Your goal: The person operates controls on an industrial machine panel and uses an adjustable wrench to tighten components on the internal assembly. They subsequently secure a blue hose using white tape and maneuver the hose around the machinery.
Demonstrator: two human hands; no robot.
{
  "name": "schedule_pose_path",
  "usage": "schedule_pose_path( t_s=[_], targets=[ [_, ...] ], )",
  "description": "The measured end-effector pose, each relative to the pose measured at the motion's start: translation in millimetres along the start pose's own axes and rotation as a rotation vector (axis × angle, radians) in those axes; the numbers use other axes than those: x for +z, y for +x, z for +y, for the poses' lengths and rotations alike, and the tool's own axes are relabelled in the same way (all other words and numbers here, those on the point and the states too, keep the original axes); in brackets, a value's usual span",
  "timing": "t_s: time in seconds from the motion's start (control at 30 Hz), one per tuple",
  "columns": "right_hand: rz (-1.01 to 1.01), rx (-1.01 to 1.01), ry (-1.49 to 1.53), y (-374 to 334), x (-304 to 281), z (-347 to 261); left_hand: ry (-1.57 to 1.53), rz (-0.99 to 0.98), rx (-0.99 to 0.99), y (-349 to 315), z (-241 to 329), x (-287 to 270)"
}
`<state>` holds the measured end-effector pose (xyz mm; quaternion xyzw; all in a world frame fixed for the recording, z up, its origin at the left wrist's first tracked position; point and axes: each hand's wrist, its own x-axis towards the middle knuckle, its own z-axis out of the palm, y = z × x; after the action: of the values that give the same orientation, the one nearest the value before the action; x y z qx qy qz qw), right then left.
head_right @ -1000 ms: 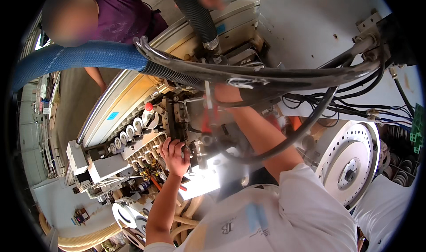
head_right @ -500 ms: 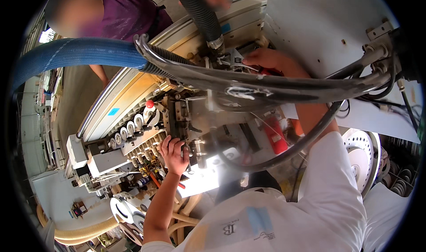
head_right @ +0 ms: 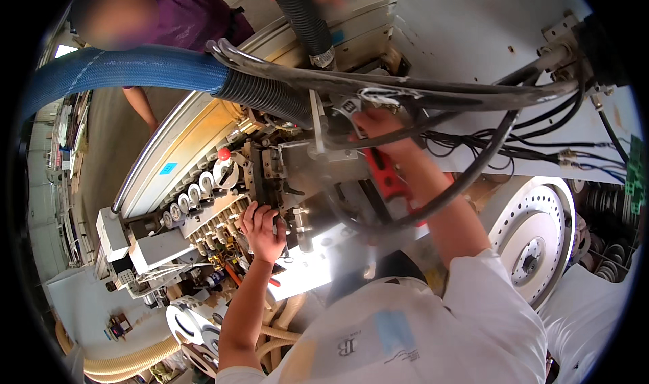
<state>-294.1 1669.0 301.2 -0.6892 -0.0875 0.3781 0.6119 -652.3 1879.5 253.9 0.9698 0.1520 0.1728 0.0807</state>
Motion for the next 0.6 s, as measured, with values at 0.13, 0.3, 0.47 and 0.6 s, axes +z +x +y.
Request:
schedule_pose_path(
  t_s=[0.13, 0.3, 0.47, 0.6],
  targets=[
    [0.110, -0.053, -0.042, 17.7, 33.8, 15.0, -0.004, 0.007, 0.004, 0.4, -0.1, -2.4],
    [0.131, -0.245, -0.090, 70.9, 56.7, 79.9, -0.002, 0.024, 0.011, -1.9, 0.4, -4.5],
    [0.134, -0.502, -0.229, 104.3, 54.3, 111.4, -0.005, 0.008, 0.022, 3.8, 0.1, -1.2],
    [0.070, -0.345, -0.140, 72.7, 49.4, 60.9, 0.001, 0.020, 0.007, -0.9, 0.0, -3.6]
  ],
)
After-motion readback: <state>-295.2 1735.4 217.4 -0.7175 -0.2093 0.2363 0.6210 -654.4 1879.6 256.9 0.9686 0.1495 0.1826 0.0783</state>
